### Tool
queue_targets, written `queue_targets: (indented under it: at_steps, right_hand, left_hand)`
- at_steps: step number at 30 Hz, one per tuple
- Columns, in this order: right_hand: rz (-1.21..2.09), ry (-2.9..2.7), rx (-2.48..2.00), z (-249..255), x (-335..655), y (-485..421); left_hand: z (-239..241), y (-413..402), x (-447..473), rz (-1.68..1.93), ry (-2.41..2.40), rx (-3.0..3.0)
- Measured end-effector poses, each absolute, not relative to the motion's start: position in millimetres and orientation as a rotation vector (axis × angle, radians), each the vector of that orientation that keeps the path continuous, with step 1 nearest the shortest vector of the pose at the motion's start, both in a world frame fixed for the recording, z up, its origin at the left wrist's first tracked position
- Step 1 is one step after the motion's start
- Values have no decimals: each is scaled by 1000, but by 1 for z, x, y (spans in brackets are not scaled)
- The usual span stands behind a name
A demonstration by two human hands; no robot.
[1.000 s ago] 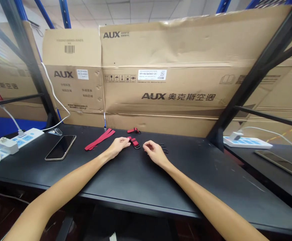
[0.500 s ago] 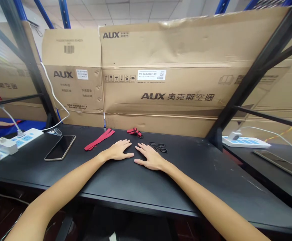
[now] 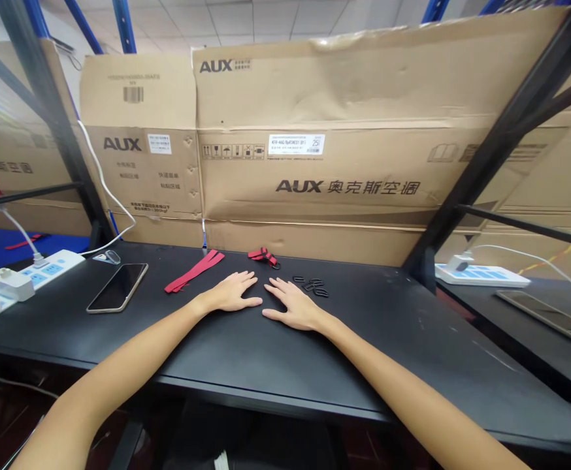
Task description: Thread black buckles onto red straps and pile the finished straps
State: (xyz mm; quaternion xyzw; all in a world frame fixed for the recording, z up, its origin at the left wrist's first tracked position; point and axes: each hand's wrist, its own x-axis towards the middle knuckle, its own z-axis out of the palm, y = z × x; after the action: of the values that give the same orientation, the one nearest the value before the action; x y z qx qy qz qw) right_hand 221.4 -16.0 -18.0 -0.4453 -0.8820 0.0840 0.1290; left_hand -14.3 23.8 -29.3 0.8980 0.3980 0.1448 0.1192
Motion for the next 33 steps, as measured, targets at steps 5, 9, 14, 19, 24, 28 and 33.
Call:
queue_targets:
  at_steps: [5,9,14,19,24,28,33]
  right_hand:
    - [254,-2579,-1325,-15,220,-18]
    - [267,-2581,-1344,-13,220,-19]
    - [267,-2577,-1342,-14,220,-18]
    - [263,-2576,-1339,-14,220,-19]
    - [270,-2566,-1349,-15,220,-19]
    - [275,-2565,-1354,-16,220,-19]
    - [255,-2573,-1363,-14,220,-20]
  left_hand:
    - [-28,24,-14,342,1186,2677]
    - [-27,24,-14,333,1198,2692]
    - [-25,22,-13,320,1208,2709]
    - [-21,19,-11,322,1445,2683]
    - [-24,18,-12,303,2066,2355]
    - [-26,18,-13,253,2202,2244]
    - [-22,14,-12,242,2222,2290]
